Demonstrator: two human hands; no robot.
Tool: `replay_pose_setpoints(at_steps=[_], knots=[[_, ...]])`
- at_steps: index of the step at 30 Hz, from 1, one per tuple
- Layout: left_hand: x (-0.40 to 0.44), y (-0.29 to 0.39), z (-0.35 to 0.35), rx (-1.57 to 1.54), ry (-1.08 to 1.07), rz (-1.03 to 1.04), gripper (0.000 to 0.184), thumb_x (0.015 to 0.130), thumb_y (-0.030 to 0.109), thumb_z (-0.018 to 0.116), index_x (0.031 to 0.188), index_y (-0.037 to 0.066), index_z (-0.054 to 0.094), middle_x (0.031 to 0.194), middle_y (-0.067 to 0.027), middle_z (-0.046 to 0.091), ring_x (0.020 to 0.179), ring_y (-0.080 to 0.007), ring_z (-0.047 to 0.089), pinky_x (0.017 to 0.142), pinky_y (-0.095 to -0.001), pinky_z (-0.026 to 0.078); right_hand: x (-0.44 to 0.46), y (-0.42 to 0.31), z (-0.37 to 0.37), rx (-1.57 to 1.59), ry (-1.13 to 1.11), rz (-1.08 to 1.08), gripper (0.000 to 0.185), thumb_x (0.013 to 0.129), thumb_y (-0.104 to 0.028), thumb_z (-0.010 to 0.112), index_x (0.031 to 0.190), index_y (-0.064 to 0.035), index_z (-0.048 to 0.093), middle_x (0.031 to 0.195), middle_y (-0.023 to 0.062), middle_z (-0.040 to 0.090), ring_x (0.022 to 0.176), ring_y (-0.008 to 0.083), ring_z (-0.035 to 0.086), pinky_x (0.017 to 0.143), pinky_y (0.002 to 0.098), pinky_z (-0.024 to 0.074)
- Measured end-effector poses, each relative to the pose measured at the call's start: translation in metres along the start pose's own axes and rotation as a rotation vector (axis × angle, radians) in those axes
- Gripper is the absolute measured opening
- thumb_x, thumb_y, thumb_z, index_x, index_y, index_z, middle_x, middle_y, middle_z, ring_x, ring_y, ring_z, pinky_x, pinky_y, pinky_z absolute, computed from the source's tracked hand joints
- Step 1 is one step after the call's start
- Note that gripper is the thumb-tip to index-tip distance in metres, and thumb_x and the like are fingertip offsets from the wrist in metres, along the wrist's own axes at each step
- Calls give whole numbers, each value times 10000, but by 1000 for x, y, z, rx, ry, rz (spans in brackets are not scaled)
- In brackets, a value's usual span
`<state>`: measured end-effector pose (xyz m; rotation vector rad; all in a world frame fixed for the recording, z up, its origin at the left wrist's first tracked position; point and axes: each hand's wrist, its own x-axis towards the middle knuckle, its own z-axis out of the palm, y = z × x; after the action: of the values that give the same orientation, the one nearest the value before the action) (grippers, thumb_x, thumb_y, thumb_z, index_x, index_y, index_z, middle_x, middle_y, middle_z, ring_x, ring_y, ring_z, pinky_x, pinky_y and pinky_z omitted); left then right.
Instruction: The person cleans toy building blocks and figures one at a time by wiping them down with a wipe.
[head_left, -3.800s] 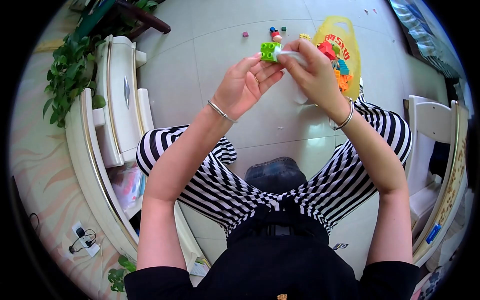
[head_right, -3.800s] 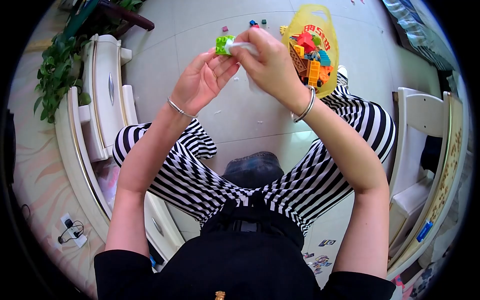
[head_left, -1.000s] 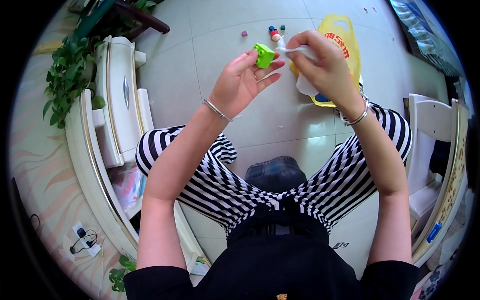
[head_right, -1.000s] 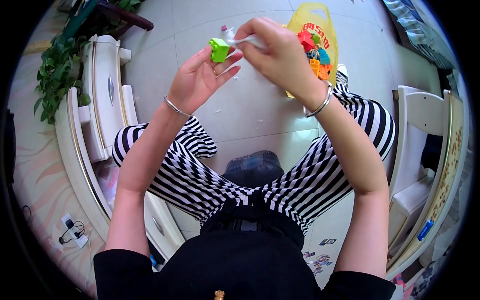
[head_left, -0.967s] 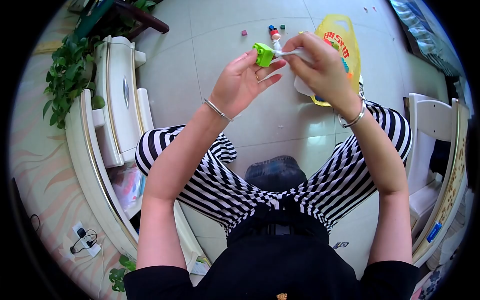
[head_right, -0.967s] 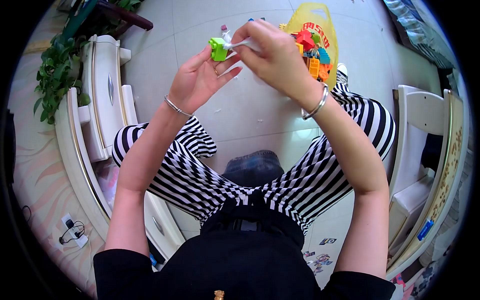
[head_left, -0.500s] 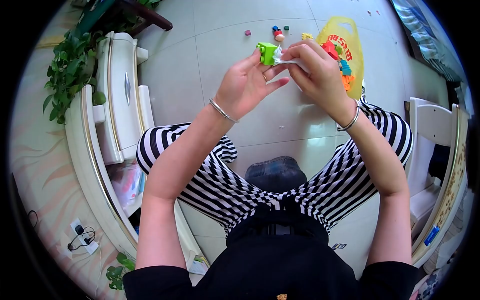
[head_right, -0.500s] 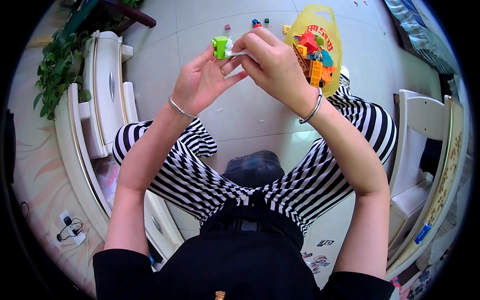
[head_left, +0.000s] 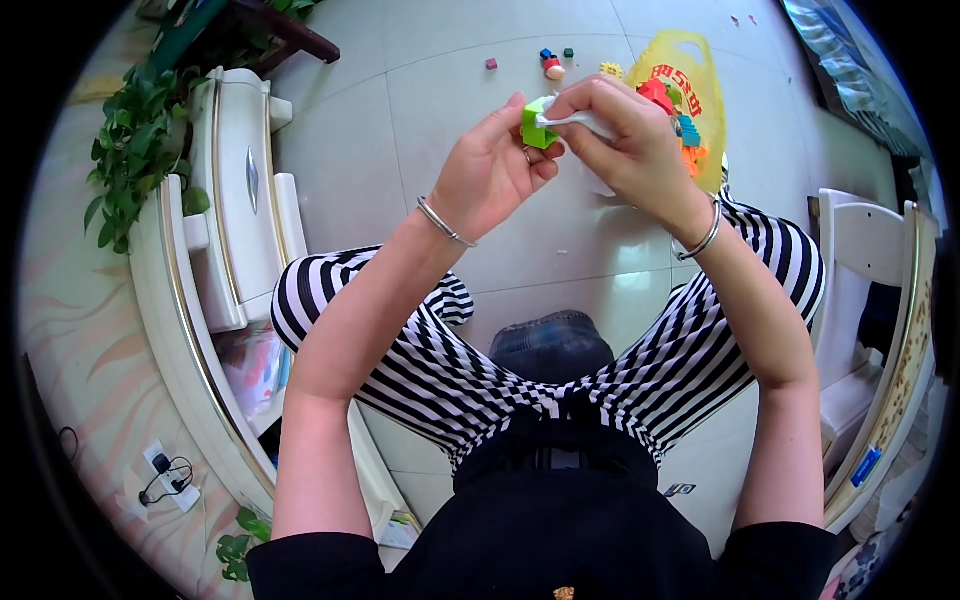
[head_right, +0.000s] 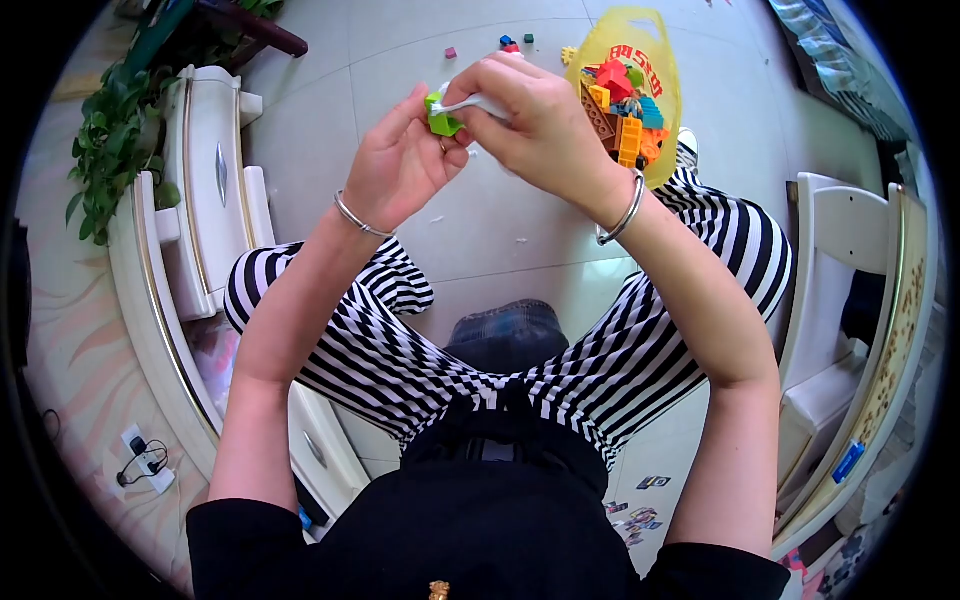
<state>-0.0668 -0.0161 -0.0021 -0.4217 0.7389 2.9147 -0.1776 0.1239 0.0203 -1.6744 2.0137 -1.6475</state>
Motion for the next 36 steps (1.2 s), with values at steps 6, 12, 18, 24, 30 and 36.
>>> replay_pose_setpoints(at_steps=[6,12,18,24,30,36], knots=[[0,1,-4,97,39,-24,407,995,406,351,1096,39,497,987,-61,548,826,-134,516,690,-239,452,1,10,-10,-114,78,241,113,774,-22,614,886,-36,610,810,103,603,664,229,592,598,300,466],[4,2,-11,56,14,46,417,996,412,342,1085,41,509,1025,-54,545,829,-119,510,695,-247,452,-13,2,5,-122,-71,62,136,756,-26,630,884,-44,588,799,84,575,595,221,564,573,295,456],[3,4,-4,179,115,107,337,954,355,502,1055,34,520,919,-37,580,788,-127,556,683,-263,462,-6,-8,6,225,41,229,143,788,-39,647,914,-5,590,784,74,604,649,124,585,605,247,469],[-2,-2,11,788,222,184,418,869,173,655,1191,0,451,986,-45,581,799,-90,577,687,-230,489,-4,3,-4,261,-8,438,150,857,-111,612,946,9,596,808,44,625,690,95,598,632,236,481],[4,-4,-3,1004,105,370,414,819,72,689,1176,7,490,977,-33,599,782,-74,590,661,-207,495,-7,6,-4,238,-62,538,134,838,-97,626,935,-5,613,798,48,639,690,95,596,628,235,481],[-3,2,7,1613,244,507,375,721,82,736,1046,0,567,873,-44,597,735,-120,599,641,-257,494,-8,-9,1,-6,-116,78,139,766,-13,604,898,-44,633,818,57,606,670,148,594,609,252,480]])
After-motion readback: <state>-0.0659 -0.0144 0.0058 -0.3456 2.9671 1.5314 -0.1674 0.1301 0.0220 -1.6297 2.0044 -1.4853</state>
